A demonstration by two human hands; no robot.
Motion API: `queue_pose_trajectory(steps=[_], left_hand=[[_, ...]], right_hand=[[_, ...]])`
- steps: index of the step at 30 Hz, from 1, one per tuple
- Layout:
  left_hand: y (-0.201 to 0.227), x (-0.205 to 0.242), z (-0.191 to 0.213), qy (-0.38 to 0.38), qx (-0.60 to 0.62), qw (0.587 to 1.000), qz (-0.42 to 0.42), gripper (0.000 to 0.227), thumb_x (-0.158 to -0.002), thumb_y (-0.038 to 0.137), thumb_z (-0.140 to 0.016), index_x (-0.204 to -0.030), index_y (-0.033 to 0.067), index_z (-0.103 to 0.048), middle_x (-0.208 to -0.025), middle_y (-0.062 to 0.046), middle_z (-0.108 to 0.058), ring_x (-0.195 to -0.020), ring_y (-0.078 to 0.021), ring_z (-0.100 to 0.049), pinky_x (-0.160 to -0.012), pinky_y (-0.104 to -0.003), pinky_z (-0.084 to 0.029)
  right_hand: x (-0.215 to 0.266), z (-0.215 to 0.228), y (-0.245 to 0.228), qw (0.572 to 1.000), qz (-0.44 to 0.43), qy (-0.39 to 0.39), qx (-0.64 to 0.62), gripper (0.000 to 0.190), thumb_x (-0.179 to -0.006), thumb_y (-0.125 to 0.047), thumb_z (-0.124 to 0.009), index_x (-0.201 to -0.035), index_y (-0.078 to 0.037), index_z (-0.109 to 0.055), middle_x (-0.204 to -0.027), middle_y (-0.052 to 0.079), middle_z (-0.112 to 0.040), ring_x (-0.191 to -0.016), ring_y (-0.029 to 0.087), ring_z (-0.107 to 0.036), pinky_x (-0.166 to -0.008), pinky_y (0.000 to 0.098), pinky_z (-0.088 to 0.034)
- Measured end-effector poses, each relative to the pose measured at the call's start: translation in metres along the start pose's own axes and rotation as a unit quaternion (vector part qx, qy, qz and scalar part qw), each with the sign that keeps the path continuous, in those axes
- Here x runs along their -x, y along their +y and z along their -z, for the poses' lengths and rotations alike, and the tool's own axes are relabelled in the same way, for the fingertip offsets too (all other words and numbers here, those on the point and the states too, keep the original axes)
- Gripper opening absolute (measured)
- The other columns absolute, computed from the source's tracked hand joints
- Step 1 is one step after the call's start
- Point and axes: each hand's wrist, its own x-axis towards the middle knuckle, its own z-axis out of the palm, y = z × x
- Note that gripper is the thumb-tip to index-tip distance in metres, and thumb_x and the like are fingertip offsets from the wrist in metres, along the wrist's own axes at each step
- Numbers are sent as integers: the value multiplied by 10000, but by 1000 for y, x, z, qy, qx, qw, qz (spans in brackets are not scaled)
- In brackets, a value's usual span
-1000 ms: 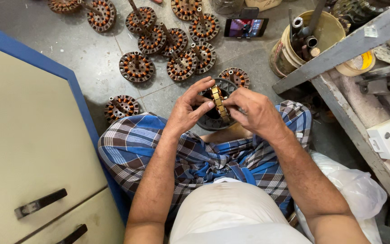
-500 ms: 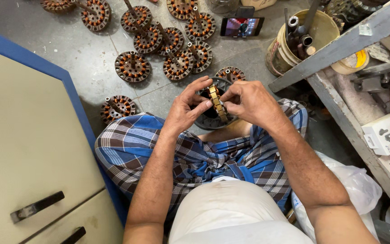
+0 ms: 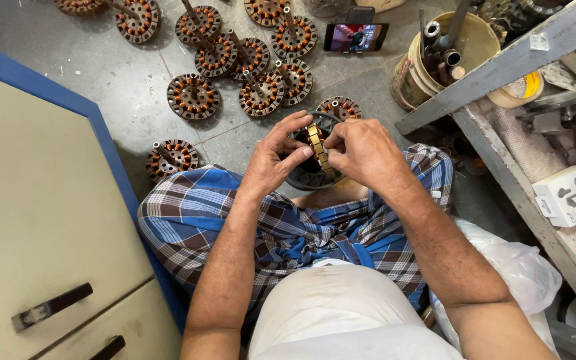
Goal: The person sits on the floor and inserts small white insulating pieces into the slots of a motor stator. They use a green-handled screwdriver to press the pieces into place. Several similar stators are visible on the floor.
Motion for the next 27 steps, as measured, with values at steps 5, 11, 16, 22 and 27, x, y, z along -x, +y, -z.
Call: queue_pose_trajectory(steps=[5, 11, 16, 22, 27], left_hand=[[-1, 0, 1, -5, 7, 1000, -17, 496, -921, 103, -774, -1391, 184, -634, -1578, -45, -511, -1009, -132, -755, -926, -323, -633], [-2, 0, 0, 1, -2, 1000, -8, 496, -909, 103, -780, -1379, 185, -644, -1571, -42, -523, -992, -121, -757, -917, -315, -641], [-1, 1, 0, 1, 5, 1000, -7, 487, -915, 117, -781, -1377, 188, -645, -1573, -44, -519, -993, -122, -756, -918, -320, -640], [-1, 0, -1, 5, 11, 1000, -2, 499, -916, 131, -773, -1391, 200, -637, -1575, -53, -516, -998, -131, -756, -914, -327, -649], [-4, 1, -3, 9, 7, 1000, 3, 519, -915, 115, -773, -1406, 203, -628, -1582, -59, -511, -1012, -144, -750, -930, -329, -651]], right_hand=[[5, -4, -5, 999, 1, 25, 19, 182, -765, -97, -763, -931, -23, -777, -902, 164, -743, -854, 327, -738, -823, 445, -576], [-2, -2, -5, 1000, -1, 1, 29, 181, -765, -90, -745, -931, -28, -781, -878, 166, -751, -848, 325, -741, -826, 445, -582], [-15, 2, 4, 999, 11, -44, 12, 185, -755, -87, -744, -930, -52, -791, -862, 152, -760, -817, 302, -747, -801, 425, -590], [-15, 2, 30, 984, 112, -28, -134, 172, -755, -61, -788, -927, -55, -794, -854, 66, -755, -770, 176, -740, -717, 319, -592], [-10, -4, 38, 978, 67, -37, -194, 170, -789, -42, -793, -959, -45, -800, -823, 32, -734, -740, 110, -720, -666, 266, -580]])
